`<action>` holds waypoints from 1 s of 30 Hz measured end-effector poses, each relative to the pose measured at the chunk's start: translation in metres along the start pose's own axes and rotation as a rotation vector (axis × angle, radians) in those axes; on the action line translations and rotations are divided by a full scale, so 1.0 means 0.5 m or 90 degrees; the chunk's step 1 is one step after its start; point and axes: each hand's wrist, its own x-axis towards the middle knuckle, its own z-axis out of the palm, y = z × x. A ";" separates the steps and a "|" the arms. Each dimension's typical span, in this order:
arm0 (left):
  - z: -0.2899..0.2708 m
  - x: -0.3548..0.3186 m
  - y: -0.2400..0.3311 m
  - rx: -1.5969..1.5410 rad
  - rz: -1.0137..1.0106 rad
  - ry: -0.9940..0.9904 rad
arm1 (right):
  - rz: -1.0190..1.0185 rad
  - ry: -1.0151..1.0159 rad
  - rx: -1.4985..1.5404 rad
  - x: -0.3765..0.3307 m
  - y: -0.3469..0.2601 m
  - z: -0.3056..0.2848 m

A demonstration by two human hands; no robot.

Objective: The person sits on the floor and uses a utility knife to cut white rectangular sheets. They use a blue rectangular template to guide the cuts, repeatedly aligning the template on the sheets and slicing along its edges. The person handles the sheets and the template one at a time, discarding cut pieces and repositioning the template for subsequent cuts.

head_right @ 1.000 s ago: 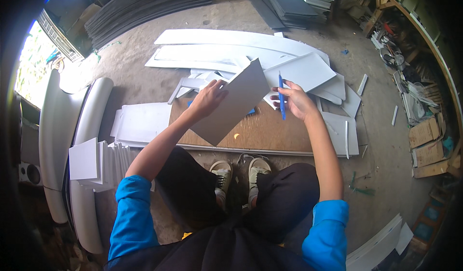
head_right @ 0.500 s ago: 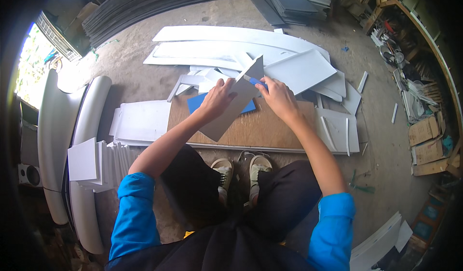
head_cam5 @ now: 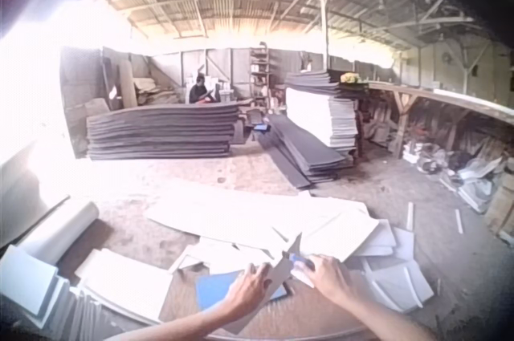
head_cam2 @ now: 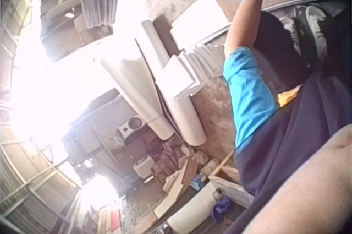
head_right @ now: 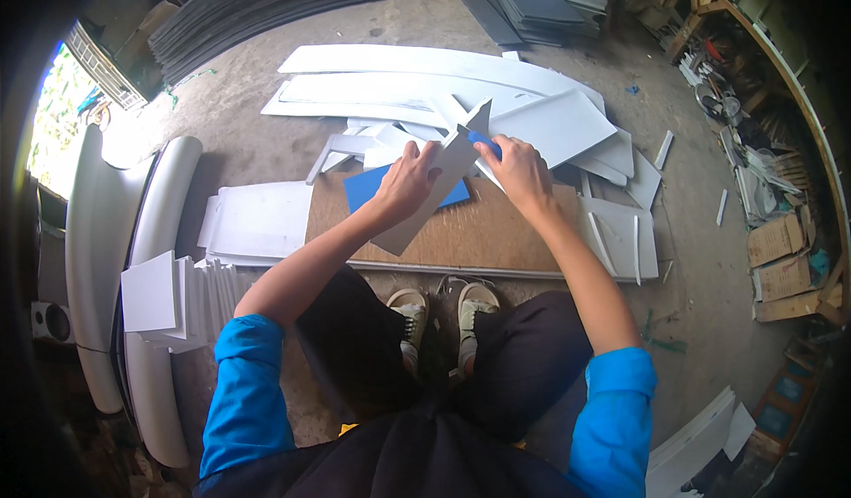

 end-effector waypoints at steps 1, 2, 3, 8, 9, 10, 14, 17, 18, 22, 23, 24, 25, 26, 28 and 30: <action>0.000 0.000 0.003 0.000 -0.001 -0.002 | 0.006 0.007 0.000 0.001 0.005 0.002; 0.001 0.000 0.006 -0.001 -0.002 -0.009 | 0.013 0.014 0.000 0.002 0.010 0.002; 0.001 0.000 0.008 0.001 -0.004 -0.015 | 0.017 0.010 0.001 0.002 0.013 0.003; 0.006 -0.002 0.011 0.024 -0.001 -0.040 | 0.057 0.015 -0.002 0.009 0.028 0.007; 0.012 -0.004 0.014 0.034 0.011 -0.045 | 0.073 0.015 -0.011 0.010 0.041 0.004; 0.018 -0.006 0.016 0.044 0.023 -0.050 | 0.089 0.015 -0.019 0.011 0.056 -0.002; 0.029 -0.010 0.022 0.010 -0.031 -0.108 | 0.134 -0.025 0.016 0.006 0.070 0.000; 0.019 -0.006 0.010 0.006 -0.051 -0.093 | 0.030 -0.023 0.060 -0.007 0.054 0.013; 0.015 -0.008 0.006 0.008 -0.057 -0.089 | 0.023 -0.031 0.063 -0.008 0.046 0.015; 0.010 -0.008 0.002 -0.007 -0.039 -0.071 | 0.039 -0.072 0.057 -0.005 0.019 0.005; 0.012 -0.008 -0.001 -0.005 -0.039 -0.070 | 0.043 -0.074 0.052 -0.004 0.021 0.007; 0.015 -0.007 0.001 -0.005 -0.035 -0.069 | 0.048 -0.074 0.044 -0.003 0.024 0.005; 0.018 -0.006 0.001 -0.005 -0.031 -0.069 | 0.050 -0.067 0.046 -0.003 0.027 0.005; 0.020 -0.006 0.001 -0.006 -0.033 -0.077 | 0.053 -0.060 0.048 -0.003 0.031 0.008; 0.021 -0.002 0.008 -0.010 -0.031 -0.091 | 0.060 -0.049 0.054 -0.005 0.043 0.010; 0.021 -0.004 0.013 -0.014 -0.026 -0.092 | 0.066 -0.041 0.067 -0.006 0.050 0.010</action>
